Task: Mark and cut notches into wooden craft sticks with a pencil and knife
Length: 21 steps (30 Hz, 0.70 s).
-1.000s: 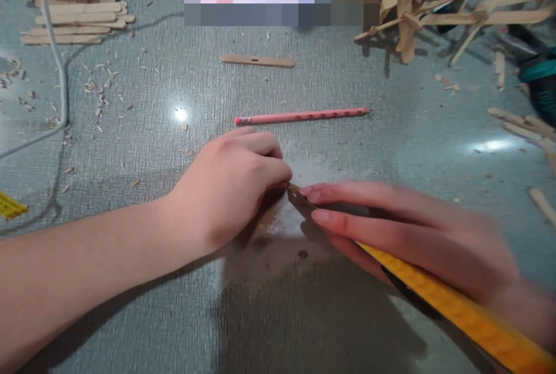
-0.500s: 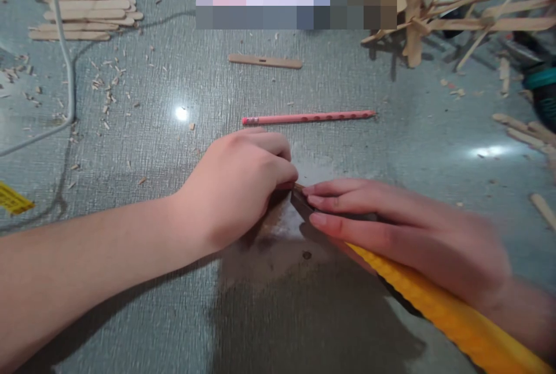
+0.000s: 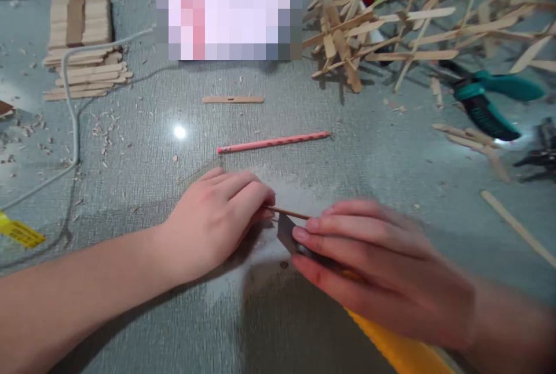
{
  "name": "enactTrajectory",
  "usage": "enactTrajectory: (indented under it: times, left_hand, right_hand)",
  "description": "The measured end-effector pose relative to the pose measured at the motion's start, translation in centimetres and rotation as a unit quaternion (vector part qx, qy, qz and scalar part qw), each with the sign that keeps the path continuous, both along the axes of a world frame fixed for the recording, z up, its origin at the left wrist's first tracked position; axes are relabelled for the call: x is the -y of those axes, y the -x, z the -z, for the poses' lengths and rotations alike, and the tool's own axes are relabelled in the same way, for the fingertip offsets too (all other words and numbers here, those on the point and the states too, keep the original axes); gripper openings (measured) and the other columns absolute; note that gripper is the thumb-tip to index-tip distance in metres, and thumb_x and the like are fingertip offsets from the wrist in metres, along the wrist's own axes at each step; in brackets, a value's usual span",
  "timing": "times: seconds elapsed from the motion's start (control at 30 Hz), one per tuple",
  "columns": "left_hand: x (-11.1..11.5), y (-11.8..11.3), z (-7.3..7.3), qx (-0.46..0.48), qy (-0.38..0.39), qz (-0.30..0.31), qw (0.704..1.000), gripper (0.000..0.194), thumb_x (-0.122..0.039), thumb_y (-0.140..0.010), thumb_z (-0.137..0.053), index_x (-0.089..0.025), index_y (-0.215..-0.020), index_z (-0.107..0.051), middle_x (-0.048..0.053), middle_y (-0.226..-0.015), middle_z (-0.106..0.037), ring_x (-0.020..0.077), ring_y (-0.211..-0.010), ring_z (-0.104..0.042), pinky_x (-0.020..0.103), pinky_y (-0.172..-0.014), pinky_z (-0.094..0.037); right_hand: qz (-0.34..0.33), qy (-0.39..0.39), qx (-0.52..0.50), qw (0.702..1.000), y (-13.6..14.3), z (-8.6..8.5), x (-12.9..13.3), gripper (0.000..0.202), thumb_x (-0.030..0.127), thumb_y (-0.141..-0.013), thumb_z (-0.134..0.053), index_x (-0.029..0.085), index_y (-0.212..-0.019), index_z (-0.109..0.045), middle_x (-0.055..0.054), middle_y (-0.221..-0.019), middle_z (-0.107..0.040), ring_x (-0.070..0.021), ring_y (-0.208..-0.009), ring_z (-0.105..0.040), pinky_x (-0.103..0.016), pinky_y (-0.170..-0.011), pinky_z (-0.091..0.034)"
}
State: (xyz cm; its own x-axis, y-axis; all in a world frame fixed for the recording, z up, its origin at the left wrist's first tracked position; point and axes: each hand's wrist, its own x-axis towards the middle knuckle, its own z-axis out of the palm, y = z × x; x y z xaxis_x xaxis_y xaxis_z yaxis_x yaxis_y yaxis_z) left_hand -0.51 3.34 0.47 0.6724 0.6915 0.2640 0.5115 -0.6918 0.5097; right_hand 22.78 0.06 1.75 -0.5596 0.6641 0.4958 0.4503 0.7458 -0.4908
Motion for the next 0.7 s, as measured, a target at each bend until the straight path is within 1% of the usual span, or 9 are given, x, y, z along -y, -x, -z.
enactTrajectory:
  times: [0.1, 0.23, 0.27, 0.33, 0.4, 0.5, 0.57, 0.63, 0.7]
  left_hand:
    - [0.1, 0.0, -0.3, 0.012, 0.005, 0.011, 1.000, 0.016, -0.018, -0.101, -0.050, -0.016, -0.090, -0.061, 0.001, -0.079, -0.068, 0.0128, -0.066, -0.058, 0.028, -0.065, -0.047]
    - [0.3, 0.1, -0.6, 0.081, 0.003, 0.022, 0.997, 0.012, -0.015, -0.099, -0.052, -0.016, -0.091, -0.062, 0.003, -0.083, -0.073, 0.0125, -0.069, -0.064, 0.027, -0.064, -0.050]
    - [0.3, 0.1, -0.8, 0.102, -0.003, 0.030, 0.994, 0.012, -0.014, -0.099, -0.053, -0.016, -0.093, -0.062, 0.003, -0.085, -0.074, 0.0127, -0.070, -0.065, 0.027, -0.065, -0.051]
    - [0.4, 0.3, -1.2, 0.128, -0.015, 0.054, 0.990, 0.013, -0.014, -0.099, -0.051, -0.015, -0.097, -0.063, 0.006, -0.089, -0.075, 0.0140, -0.074, -0.069, 0.028, -0.066, -0.054]
    - [0.6, 0.6, -1.7, 0.136, -0.036, 0.086, 0.986, 0.017, -0.012, -0.099, -0.048, -0.013, -0.099, -0.065, 0.008, -0.092, -0.076, 0.0155, -0.078, -0.071, 0.029, -0.067, -0.057]
    - [0.8, 1.0, -2.6, 0.122, -0.069, 0.116, 0.983, 0.013, -0.011, -0.096, -0.054, -0.010, -0.098, -0.067, 0.010, -0.094, -0.078, 0.0167, -0.082, -0.074, 0.029, -0.067, -0.060]
    - [1.0, 1.1, -3.0, 0.105, -0.083, 0.116, 0.984, 0.011, -0.010, -0.095, -0.057, -0.012, -0.097, -0.067, 0.008, -0.095, -0.079, 0.0159, -0.082, -0.075, 0.028, -0.065, -0.062]
    - [1.1, 1.2, -3.3, 0.119, -0.097, 0.128, 0.980, 0.016, -0.011, -0.097, -0.052, -0.013, -0.098, -0.068, 0.007, -0.094, -0.079, 0.0150, -0.081, -0.076, 0.027, -0.062, -0.062]
    - [1.1, 1.3, -3.4, 0.095, -0.066, 0.132, 0.984, 0.018, -0.009, -0.097, -0.051, -0.011, -0.101, -0.069, 0.009, -0.098, -0.079, 0.0159, -0.087, -0.076, 0.028, -0.067, -0.064]
  right_hand:
    - [-0.037, -0.093, 0.018, 0.995, -0.2, 0.0, 0.6, 0.013, 0.005, -0.084, -0.073, 0.018, -0.084, -0.073, 0.000, -0.087, -0.080, -0.0110, -0.081, -0.074, -0.024, -0.085, -0.063]
    - [-0.016, -0.113, 0.054, 0.992, -0.8, 0.7, 2.1, 0.017, 0.008, -0.083, -0.074, 0.025, -0.085, -0.074, 0.003, -0.098, -0.081, -0.0134, -0.085, -0.075, -0.031, -0.091, -0.064]
    - [-0.022, -0.082, 0.060, 0.995, -1.0, 1.1, 2.5, 0.021, 0.008, -0.082, -0.075, 0.027, -0.090, -0.075, 0.003, -0.099, -0.081, -0.0147, -0.082, -0.076, -0.033, -0.092, -0.065]
    - [-0.065, 0.091, 0.087, 0.990, -1.4, 2.0, 3.1, 0.028, 0.011, -0.083, -0.073, 0.036, -0.094, -0.075, 0.009, -0.099, -0.080, -0.0157, -0.082, -0.077, -0.033, -0.086, -0.067]
    - [-0.084, 0.143, 0.097, 0.981, -1.6, 3.0, 3.4, 0.022, 0.020, -0.086, -0.070, 0.041, -0.091, -0.075, 0.012, -0.093, -0.080, -0.0162, -0.079, -0.077, -0.030, -0.071, -0.068]
    - [-0.091, 0.185, 0.108, 0.973, -1.5, 4.3, 3.1, 0.018, 0.026, -0.091, -0.063, 0.038, -0.090, -0.077, 0.011, -0.085, -0.079, -0.0154, -0.080, -0.077, -0.027, -0.068, -0.067]
    - [-0.085, 0.193, 0.106, 0.972, -1.3, 5.0, 2.6, 0.018, 0.031, -0.092, -0.061, 0.037, -0.088, -0.077, 0.011, -0.082, -0.078, -0.0152, -0.084, -0.076, -0.025, -0.069, -0.066]
    - [-0.064, 0.171, 0.091, 0.979, -1.1, 5.5, 2.2, 0.011, 0.037, -0.088, -0.067, 0.042, -0.088, -0.077, 0.011, -0.083, -0.078, -0.0167, -0.088, -0.075, -0.027, -0.069, -0.066]
    - [-0.029, 0.126, 0.064, 0.989, -1.0, 5.9, 1.8, 0.010, 0.040, -0.083, -0.073, 0.047, -0.090, -0.075, 0.012, -0.087, -0.078, -0.0185, -0.093, -0.073, -0.030, -0.071, -0.067]
